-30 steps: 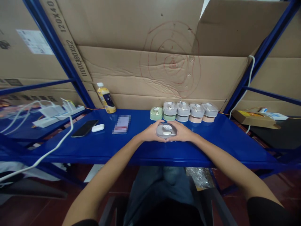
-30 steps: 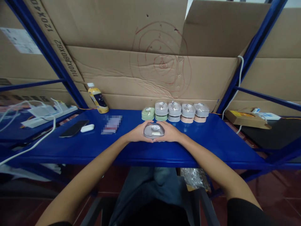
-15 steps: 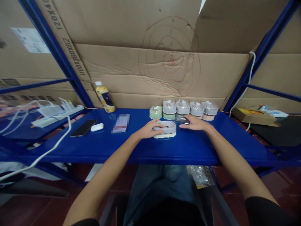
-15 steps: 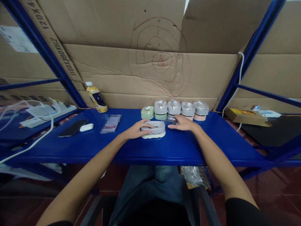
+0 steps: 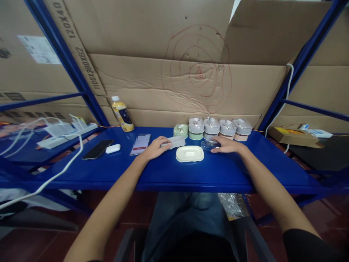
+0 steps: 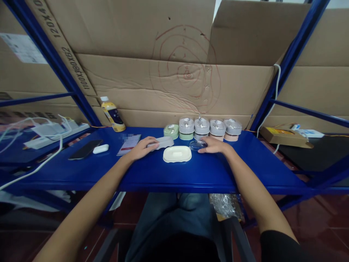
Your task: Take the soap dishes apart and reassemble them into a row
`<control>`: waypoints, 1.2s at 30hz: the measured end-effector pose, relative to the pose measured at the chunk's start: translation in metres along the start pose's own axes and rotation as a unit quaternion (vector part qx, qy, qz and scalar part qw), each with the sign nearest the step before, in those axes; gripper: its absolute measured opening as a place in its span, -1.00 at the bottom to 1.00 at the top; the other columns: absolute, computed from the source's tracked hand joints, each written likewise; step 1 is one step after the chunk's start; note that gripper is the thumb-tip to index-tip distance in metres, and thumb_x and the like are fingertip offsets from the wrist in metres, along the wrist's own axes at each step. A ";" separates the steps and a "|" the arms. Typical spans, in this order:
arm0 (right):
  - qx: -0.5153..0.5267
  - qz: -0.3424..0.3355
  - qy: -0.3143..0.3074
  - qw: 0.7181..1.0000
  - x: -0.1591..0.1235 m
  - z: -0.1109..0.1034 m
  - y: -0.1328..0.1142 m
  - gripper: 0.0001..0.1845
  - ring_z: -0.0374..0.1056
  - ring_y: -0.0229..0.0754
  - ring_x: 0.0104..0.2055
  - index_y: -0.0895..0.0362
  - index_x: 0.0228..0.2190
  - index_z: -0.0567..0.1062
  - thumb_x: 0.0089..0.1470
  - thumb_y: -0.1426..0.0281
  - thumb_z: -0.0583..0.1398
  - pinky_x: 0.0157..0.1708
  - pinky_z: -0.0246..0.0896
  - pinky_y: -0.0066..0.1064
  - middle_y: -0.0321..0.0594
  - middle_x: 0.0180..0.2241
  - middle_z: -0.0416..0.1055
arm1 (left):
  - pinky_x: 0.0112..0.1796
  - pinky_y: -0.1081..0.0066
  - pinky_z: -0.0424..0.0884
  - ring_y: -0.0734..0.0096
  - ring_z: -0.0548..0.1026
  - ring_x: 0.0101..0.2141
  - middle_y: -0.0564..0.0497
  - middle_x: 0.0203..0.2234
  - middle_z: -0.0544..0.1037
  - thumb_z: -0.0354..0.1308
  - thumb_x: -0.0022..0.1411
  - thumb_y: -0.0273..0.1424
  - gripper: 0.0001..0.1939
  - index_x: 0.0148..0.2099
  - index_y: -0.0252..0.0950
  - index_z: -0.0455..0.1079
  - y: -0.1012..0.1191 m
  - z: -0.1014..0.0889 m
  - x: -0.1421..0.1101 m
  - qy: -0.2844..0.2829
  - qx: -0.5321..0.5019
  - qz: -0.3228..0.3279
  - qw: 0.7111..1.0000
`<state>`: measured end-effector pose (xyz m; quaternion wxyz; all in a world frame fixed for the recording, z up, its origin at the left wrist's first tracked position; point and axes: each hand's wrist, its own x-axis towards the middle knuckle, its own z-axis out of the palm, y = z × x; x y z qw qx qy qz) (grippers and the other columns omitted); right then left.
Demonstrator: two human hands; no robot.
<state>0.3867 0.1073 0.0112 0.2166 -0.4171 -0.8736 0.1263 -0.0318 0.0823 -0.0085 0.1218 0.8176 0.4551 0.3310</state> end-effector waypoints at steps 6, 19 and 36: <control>-0.012 -0.001 -0.047 0.999 0.001 -0.002 -0.004 -0.42 0.58 0.11 -0.13 0.01 0.00 0.57 0.01 0.00 0.43 -0.09 0.51 -0.03 -0.12 -0.11 0.63 | 0.20 -0.03 0.38 -0.02 0.54 0.05 -0.18 -0.06 0.57 0.06 0.29 0.11 -0.46 -0.07 -0.20 0.60 0.000 -0.003 0.000 -0.024 0.012 -0.023 0.999; 0.038 0.006 0.105 0.994 0.005 0.003 -0.032 -0.28 0.32 0.25 0.31 0.04 0.27 0.39 0.31 -0.14 0.09 0.33 0.17 0.22 0.01 0.27 0.40 | 0.34 0.01 0.23 -0.06 0.30 0.33 -0.17 0.28 0.34 0.20 0.34 -0.07 -0.50 0.23 -0.14 0.48 0.059 0.041 -0.009 -0.065 -0.007 0.101 0.993; 0.073 -0.141 0.044 0.986 0.013 0.041 -0.086 -0.15 0.43 0.11 0.15 0.01 0.24 0.43 -0.01 0.01 0.45 0.19 0.34 0.03 -0.03 0.15 0.41 | 0.21 -0.18 0.34 -0.22 0.47 0.21 -0.33 0.20 0.46 0.57 -0.12 -0.03 0.36 0.51 -0.17 -0.20 0.055 0.059 -0.001 -0.026 -0.140 0.042 0.989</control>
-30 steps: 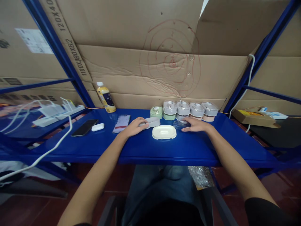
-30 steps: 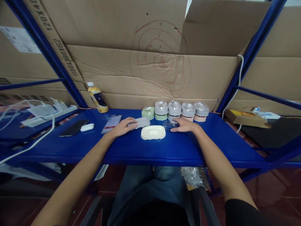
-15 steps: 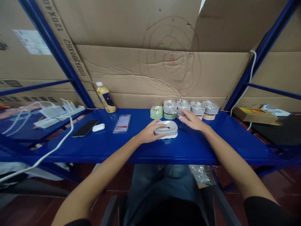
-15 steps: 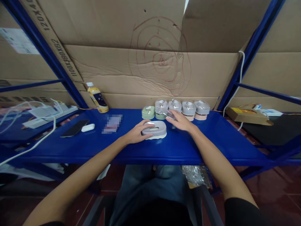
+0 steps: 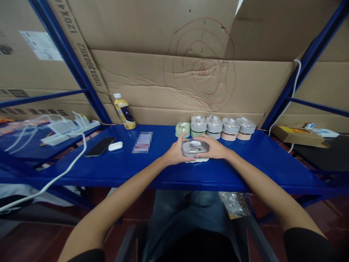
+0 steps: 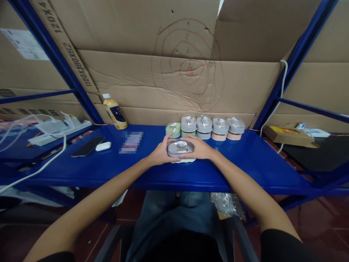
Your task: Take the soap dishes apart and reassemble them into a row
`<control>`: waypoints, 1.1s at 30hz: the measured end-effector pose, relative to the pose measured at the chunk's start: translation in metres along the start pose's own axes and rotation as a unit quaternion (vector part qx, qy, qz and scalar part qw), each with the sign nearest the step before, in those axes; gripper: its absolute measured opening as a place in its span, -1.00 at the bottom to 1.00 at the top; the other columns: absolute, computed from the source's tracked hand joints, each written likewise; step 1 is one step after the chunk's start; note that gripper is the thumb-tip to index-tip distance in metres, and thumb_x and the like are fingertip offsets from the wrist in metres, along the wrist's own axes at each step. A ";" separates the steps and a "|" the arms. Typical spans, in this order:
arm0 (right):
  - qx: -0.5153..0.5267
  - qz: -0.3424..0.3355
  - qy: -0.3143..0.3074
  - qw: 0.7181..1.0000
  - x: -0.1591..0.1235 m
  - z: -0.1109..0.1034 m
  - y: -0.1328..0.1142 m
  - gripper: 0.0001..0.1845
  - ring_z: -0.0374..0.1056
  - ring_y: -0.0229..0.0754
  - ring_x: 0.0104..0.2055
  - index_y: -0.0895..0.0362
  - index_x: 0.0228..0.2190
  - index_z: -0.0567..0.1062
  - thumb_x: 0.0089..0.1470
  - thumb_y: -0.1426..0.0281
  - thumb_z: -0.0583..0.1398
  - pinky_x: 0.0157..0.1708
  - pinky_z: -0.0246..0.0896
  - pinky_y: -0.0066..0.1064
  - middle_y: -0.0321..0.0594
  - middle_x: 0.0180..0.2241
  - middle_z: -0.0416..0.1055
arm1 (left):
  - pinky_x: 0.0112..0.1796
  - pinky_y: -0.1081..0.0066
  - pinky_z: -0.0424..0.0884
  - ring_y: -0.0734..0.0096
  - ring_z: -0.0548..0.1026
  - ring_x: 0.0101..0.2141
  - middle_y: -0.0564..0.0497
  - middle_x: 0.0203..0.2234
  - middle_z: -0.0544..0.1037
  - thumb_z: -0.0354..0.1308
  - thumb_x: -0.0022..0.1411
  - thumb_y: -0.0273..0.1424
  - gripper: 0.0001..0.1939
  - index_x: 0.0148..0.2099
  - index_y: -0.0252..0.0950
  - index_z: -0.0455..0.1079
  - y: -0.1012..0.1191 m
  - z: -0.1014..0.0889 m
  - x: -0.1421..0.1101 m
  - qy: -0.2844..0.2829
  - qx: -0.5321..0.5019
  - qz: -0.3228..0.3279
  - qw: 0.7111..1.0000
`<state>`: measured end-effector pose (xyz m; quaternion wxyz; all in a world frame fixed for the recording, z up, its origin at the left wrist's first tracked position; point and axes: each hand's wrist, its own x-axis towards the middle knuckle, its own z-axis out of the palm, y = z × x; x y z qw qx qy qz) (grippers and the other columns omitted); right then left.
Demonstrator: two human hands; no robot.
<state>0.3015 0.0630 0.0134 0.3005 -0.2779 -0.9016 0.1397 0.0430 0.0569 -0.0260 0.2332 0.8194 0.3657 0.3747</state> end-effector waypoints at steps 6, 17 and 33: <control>0.005 -0.003 -0.019 1.000 0.002 0.000 -0.003 -0.14 0.43 0.09 0.14 -0.05 0.26 0.42 -0.01 0.02 0.46 0.19 0.35 0.02 -0.06 0.15 0.40 | 0.21 -0.18 0.33 -0.22 0.46 0.21 -0.29 0.21 0.45 0.57 -0.12 -0.07 0.35 0.51 -0.17 -0.18 0.010 0.001 0.000 -0.002 0.020 -0.013 1.000; -0.014 0.003 -0.044 0.999 -0.001 -0.002 0.004 -0.12 0.43 0.12 0.10 -0.08 0.27 0.43 -0.04 -0.01 0.47 0.15 0.37 0.06 -0.08 0.11 0.42 | 0.20 -0.13 0.35 -0.23 0.44 0.21 -0.25 0.21 0.44 0.54 -0.09 0.00 0.31 0.51 -0.18 -0.14 0.019 0.000 -0.001 -0.029 0.040 -0.015 0.999; -0.014 0.016 -0.046 0.999 -0.005 -0.001 0.004 0.00 0.39 0.16 0.17 -0.04 0.31 0.35 -0.10 -0.04 0.48 0.20 0.32 0.04 -0.05 0.14 0.39 | 0.31 -0.13 0.24 -0.26 0.22 0.37 -0.36 0.41 0.19 0.51 -0.02 -0.02 0.23 0.50 -0.27 -0.08 0.006 -0.001 -0.005 -0.063 0.084 0.004 0.994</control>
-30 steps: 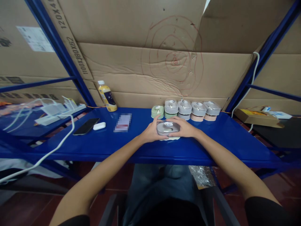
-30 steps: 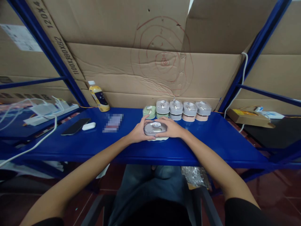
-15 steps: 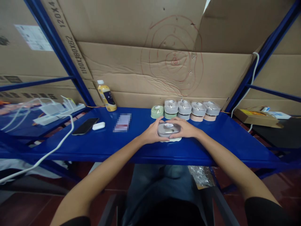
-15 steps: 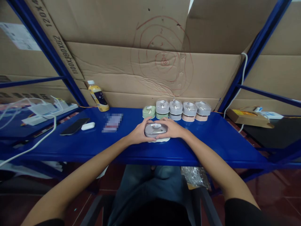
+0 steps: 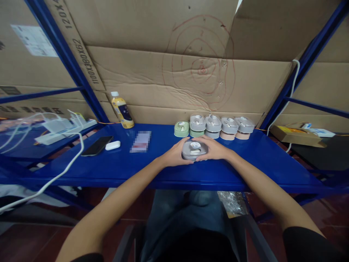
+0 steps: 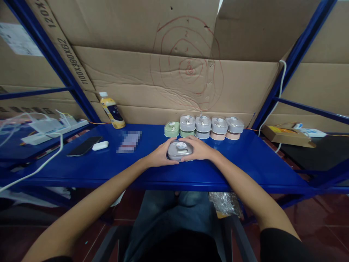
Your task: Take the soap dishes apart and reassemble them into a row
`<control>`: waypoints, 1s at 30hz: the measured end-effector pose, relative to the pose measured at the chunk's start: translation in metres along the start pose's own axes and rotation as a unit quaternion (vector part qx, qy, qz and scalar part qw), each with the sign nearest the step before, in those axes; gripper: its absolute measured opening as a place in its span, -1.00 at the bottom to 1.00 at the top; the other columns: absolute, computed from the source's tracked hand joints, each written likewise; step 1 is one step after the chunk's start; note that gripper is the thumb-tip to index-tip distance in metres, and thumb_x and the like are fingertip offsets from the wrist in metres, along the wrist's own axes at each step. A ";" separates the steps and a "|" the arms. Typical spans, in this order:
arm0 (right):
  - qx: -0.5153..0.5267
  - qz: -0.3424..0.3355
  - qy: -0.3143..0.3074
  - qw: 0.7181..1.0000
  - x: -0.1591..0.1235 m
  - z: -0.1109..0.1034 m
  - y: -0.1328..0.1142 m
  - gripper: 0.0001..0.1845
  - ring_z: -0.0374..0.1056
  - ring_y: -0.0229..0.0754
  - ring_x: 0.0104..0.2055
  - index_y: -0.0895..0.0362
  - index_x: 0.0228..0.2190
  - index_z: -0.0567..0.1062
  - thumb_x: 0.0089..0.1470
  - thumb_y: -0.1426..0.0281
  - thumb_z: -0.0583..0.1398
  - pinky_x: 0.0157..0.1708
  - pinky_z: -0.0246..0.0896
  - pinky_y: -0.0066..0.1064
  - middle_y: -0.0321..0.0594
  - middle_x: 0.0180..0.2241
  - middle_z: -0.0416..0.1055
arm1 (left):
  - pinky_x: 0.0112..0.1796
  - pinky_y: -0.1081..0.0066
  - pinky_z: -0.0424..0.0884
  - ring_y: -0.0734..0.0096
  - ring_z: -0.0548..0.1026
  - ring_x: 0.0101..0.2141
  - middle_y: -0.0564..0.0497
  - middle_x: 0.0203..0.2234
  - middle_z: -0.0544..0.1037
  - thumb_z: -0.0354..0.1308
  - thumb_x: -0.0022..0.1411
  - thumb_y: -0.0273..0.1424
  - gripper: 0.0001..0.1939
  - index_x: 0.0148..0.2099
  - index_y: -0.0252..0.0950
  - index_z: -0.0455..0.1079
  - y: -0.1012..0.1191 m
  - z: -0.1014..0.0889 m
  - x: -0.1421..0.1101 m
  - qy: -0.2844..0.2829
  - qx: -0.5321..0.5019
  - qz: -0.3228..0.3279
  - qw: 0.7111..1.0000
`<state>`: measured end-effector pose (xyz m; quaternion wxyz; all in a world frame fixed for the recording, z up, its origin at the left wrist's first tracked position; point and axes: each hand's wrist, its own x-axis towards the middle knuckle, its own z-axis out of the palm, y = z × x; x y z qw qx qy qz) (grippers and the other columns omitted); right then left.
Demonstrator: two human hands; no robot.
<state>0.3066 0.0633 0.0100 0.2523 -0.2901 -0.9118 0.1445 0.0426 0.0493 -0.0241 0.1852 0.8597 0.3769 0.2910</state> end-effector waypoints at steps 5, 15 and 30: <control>0.019 -0.012 0.005 1.000 0.003 0.003 0.010 0.05 0.36 0.17 0.22 -0.05 0.34 0.30 -0.10 -0.04 0.49 0.24 0.27 0.10 -0.03 0.21 0.38 | 0.26 -0.12 0.31 -0.24 0.33 0.31 -0.33 0.33 0.31 0.53 -0.08 -0.01 0.22 0.46 -0.27 0.00 0.000 -0.003 0.004 0.010 -0.024 -0.008 1.000; 0.025 0.010 0.011 1.000 0.009 0.009 0.024 0.19 0.31 0.24 0.30 0.03 0.34 0.31 -0.25 -0.05 0.54 0.31 0.20 0.15 0.01 0.30 0.35 | 0.23 -0.11 0.32 -0.22 0.36 0.27 -0.28 0.29 0.36 0.55 -0.13 -0.01 0.25 0.47 -0.23 0.00 -0.015 -0.002 0.009 0.013 -0.050 -0.009 0.999; -0.006 0.082 0.058 0.995 0.005 0.021 0.032 0.27 0.22 0.31 0.35 0.10 0.40 0.13 -0.15 -0.14 0.47 0.29 0.20 0.23 0.19 0.32 0.20 | 0.13 0.05 0.44 -0.03 0.49 0.11 -0.16 0.15 0.42 0.26 0.26 -0.06 -0.26 0.41 -0.14 0.22 0.012 -0.031 -0.021 0.032 0.147 0.002 0.989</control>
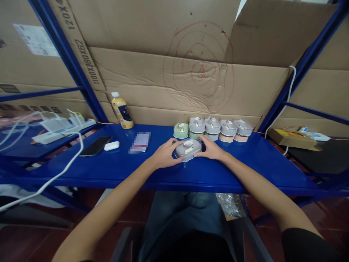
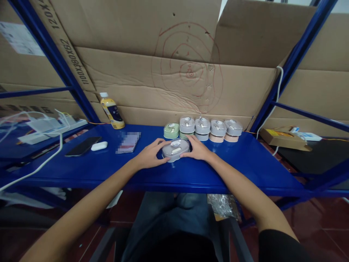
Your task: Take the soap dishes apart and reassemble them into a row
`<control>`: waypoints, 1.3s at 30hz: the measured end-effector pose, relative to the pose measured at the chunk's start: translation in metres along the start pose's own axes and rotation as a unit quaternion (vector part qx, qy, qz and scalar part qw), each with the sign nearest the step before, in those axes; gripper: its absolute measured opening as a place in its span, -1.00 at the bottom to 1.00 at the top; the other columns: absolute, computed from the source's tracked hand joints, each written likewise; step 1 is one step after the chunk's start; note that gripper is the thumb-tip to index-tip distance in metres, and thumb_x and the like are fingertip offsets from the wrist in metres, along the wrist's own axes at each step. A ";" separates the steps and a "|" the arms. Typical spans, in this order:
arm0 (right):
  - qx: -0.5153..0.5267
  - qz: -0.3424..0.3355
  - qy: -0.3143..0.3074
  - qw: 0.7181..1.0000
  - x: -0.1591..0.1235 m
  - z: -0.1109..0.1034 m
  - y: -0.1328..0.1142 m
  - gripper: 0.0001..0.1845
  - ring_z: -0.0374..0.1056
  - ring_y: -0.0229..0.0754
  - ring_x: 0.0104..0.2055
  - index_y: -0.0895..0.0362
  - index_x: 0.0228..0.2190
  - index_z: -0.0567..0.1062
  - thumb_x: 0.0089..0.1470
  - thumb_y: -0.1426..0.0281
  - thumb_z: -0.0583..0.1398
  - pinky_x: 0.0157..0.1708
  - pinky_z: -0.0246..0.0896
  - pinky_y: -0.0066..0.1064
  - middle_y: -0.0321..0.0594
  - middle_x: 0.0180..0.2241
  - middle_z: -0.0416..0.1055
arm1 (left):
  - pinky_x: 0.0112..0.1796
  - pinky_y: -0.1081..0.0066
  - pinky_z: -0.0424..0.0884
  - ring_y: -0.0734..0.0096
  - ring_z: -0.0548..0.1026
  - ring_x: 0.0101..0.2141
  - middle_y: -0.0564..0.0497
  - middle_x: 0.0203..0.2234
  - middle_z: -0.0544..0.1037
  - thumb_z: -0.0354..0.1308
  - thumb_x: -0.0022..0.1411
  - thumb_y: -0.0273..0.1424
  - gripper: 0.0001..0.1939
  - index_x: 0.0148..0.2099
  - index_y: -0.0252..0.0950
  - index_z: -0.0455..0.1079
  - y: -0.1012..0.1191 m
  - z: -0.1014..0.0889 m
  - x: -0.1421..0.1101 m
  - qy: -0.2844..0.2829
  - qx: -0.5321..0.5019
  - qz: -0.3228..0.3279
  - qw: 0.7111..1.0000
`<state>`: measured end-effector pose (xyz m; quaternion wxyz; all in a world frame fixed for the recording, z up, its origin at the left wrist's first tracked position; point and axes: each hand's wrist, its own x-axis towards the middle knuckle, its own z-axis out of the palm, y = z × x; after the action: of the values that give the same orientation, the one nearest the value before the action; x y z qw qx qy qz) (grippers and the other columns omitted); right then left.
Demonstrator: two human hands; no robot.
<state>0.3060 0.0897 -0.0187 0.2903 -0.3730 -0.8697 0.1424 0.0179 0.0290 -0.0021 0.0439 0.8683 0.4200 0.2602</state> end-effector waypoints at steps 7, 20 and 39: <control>-0.017 0.027 0.003 0.999 -0.004 0.000 -0.015 -0.06 0.39 0.19 0.18 0.07 0.36 0.20 0.11 -0.05 0.34 0.15 0.39 0.13 0.11 0.24 0.27 | -0.04 0.05 0.49 -0.17 0.49 -0.01 -0.29 -0.04 0.45 0.15 0.34 -0.01 -0.44 0.18 -0.32 0.43 0.017 -0.023 -0.038 0.048 0.243 -0.143 0.958; -0.015 -0.008 -0.013 1.000 -0.006 -0.003 -0.019 -0.31 0.50 0.06 -0.02 0.11 0.26 0.35 0.23 0.04 0.27 0.03 0.49 0.03 0.05 0.11 0.39 | 0.05 -0.01 0.37 -0.30 0.42 0.12 -0.52 0.12 0.45 0.06 0.39 -0.14 -0.46 0.20 -0.48 0.37 -0.058 -0.025 0.058 -0.018 0.288 -0.278 0.916; -0.017 -0.016 0.026 0.999 -0.005 -0.006 -0.019 -0.51 0.51 0.00 -0.14 0.15 0.10 0.48 0.26 0.13 0.25 -0.04 0.49 -0.04 0.01 -0.03 0.50 | 0.32 -0.17 0.09 -0.41 0.13 0.39 -0.55 0.35 0.22 0.28 0.22 -0.18 -0.23 0.33 -0.51 0.20 0.003 0.020 0.045 -0.001 0.123 -0.051 0.991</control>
<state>0.3019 0.0730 -0.0074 0.3086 -0.3676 -0.8699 0.1137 0.0532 0.0636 0.0000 -0.0498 0.8450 0.4925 0.2025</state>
